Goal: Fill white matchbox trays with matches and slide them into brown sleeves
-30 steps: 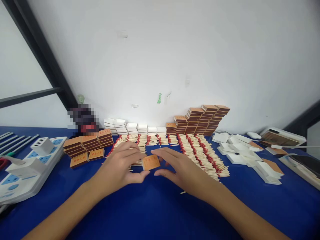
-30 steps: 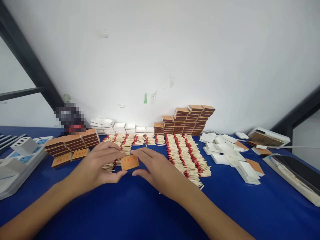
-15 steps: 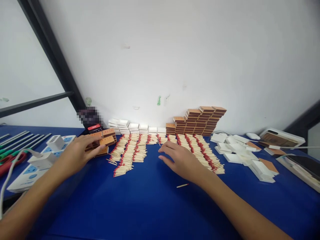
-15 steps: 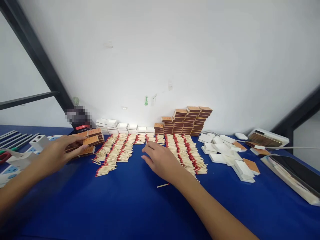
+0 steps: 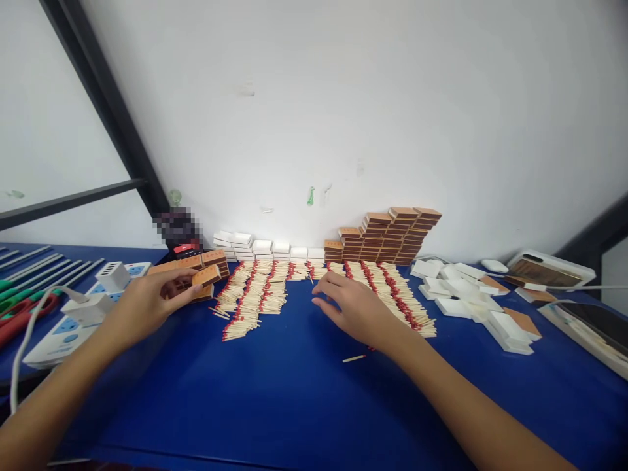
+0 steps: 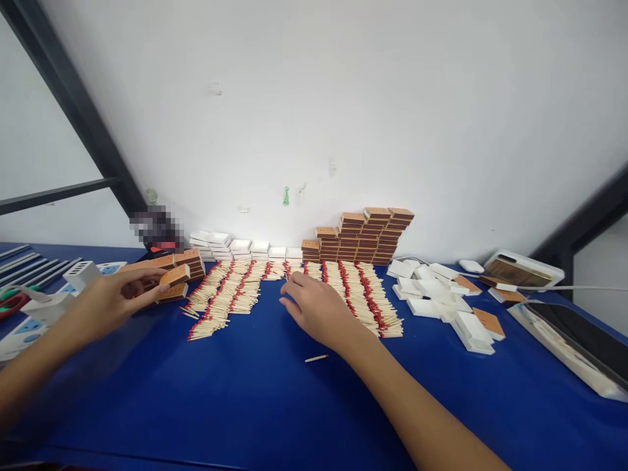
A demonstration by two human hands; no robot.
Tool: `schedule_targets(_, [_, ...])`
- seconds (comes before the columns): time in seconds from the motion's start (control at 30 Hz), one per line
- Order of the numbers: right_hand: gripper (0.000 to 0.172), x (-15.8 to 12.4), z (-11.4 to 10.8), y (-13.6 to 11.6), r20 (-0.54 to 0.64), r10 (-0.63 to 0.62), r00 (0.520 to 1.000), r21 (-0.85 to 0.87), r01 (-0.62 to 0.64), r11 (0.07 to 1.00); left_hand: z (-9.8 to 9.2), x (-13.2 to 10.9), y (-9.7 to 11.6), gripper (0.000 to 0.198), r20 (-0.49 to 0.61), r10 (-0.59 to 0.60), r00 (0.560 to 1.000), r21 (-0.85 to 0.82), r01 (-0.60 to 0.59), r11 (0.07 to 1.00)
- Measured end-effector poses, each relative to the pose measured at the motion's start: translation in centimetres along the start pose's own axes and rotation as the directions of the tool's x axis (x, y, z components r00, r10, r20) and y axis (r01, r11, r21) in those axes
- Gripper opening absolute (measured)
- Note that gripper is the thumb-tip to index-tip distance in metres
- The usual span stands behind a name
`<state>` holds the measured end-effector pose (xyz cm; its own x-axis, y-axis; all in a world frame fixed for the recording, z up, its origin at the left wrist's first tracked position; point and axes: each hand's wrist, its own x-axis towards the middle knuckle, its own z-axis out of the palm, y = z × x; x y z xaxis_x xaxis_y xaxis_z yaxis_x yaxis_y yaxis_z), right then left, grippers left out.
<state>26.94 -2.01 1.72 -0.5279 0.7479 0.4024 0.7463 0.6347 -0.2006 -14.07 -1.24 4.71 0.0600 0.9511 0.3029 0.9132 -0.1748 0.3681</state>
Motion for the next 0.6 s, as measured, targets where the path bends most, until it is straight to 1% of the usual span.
schedule_targets(0.03, [0.016,0.0,0.0,0.0,-0.001,0.000,1.000,-0.004,0.000,1.000,-0.4,-0.2,-0.3,0.063,-0.021,0.000,1.000,0.052,0.001,0.999])
schedule_targets(0.1, [0.016,0.0,-0.1,0.0,-0.004,0.000,1.000,-0.009,0.000,1.000,-1.0,-0.7,-0.9,0.057,-0.012,0.021,1.000,0.178,-0.018,0.984])
schedule_targets(0.13, [0.016,0.0,-0.1,0.0,-0.006,0.000,1.000,-0.012,0.000,1.000,-1.1,-0.8,-1.3,0.057,0.018,0.037,0.999,0.220,-0.040,0.975])
schedule_targets(0.2, [0.016,0.0,-0.2,-0.1,-0.014,-0.005,1.000,-0.015,0.004,1.000,-1.0,-0.9,-1.9,0.058,0.037,0.078,0.996,0.226,-0.084,0.970])
schedule_targets(0.3, [0.016,0.0,-0.1,-0.2,-0.011,-0.011,1.000,-0.013,0.011,1.000,-0.1,-0.8,-2.5,0.058,0.092,0.076,0.993,0.200,-0.093,0.975])
schedule_targets(0.4, [0.015,0.1,-0.1,-0.1,-0.006,-0.007,1.000,-0.013,0.007,1.000,0.9,-0.6,-2.5,0.057,0.074,0.074,0.994,0.245,-0.090,0.965])
schedule_targets(0.5, [0.015,0.1,-0.1,0.1,-0.004,0.006,1.000,-0.021,-0.006,1.000,1.3,-0.6,-2.3,0.059,0.077,0.062,0.995,0.323,-0.083,0.943])
schedule_targets(0.53, [0.015,0.1,-0.1,0.1,-0.002,0.011,1.000,-0.024,-0.011,1.000,1.4,-0.6,-2.2,0.060,0.087,0.075,0.993,0.330,-0.100,0.939])
schedule_targets(0.6, [0.016,0.0,-0.2,0.1,0.003,0.014,1.000,-0.025,-0.014,1.000,1.5,-0.4,-2.0,0.061,0.073,0.098,0.992,0.295,-0.116,0.949])
